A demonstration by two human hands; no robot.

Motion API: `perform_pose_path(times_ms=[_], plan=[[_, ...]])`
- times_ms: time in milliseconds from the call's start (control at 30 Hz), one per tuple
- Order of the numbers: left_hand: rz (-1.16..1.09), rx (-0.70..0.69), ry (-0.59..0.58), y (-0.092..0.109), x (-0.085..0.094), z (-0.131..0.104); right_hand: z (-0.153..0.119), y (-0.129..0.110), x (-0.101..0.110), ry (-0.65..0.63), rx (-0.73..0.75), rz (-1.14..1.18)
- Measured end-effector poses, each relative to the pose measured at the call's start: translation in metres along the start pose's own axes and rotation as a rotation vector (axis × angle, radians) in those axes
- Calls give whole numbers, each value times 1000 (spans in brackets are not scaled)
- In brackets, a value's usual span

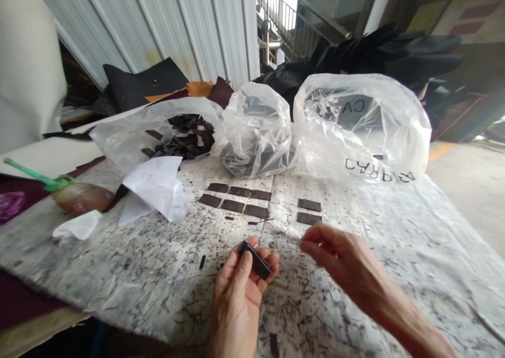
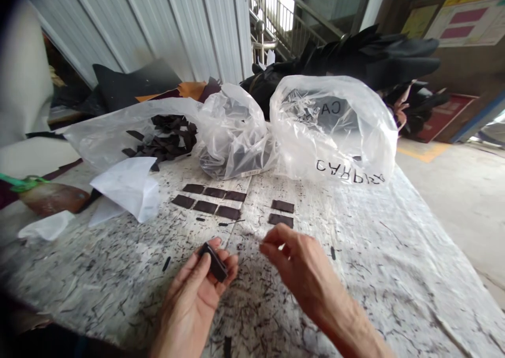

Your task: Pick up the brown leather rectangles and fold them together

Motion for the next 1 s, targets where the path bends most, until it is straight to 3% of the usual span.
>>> perform_pose_path(times_ms=[33,100,267,500,700,1000], plan=[[-15,13,-10,1,-2,1,2,6,13,109,-23,-197],[-42,57,-27,1,-5,3,9,15,29,210,-32,-504],[-127,135,-45,0,-9,5,24,23,30,172,-32,-789],[-108,181,-176,-2,-11,5,37,17,43,36,-105,-683],[-93,177,-172,-6,-7,10,60,20,60,-113,-138,-579],[-68,162,-177,-10,-5,13,68,23,61,-194,-156,-581]])
Point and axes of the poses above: each hand's wrist, its own z-axis towards the middle knuckle, its own x-axis out of the back of the hand, y = z × x, the point moved 4 cm from there along z, towards the middle knuckle, and after that the axes turned 12 degrees about -y, right-handed, at the moved point
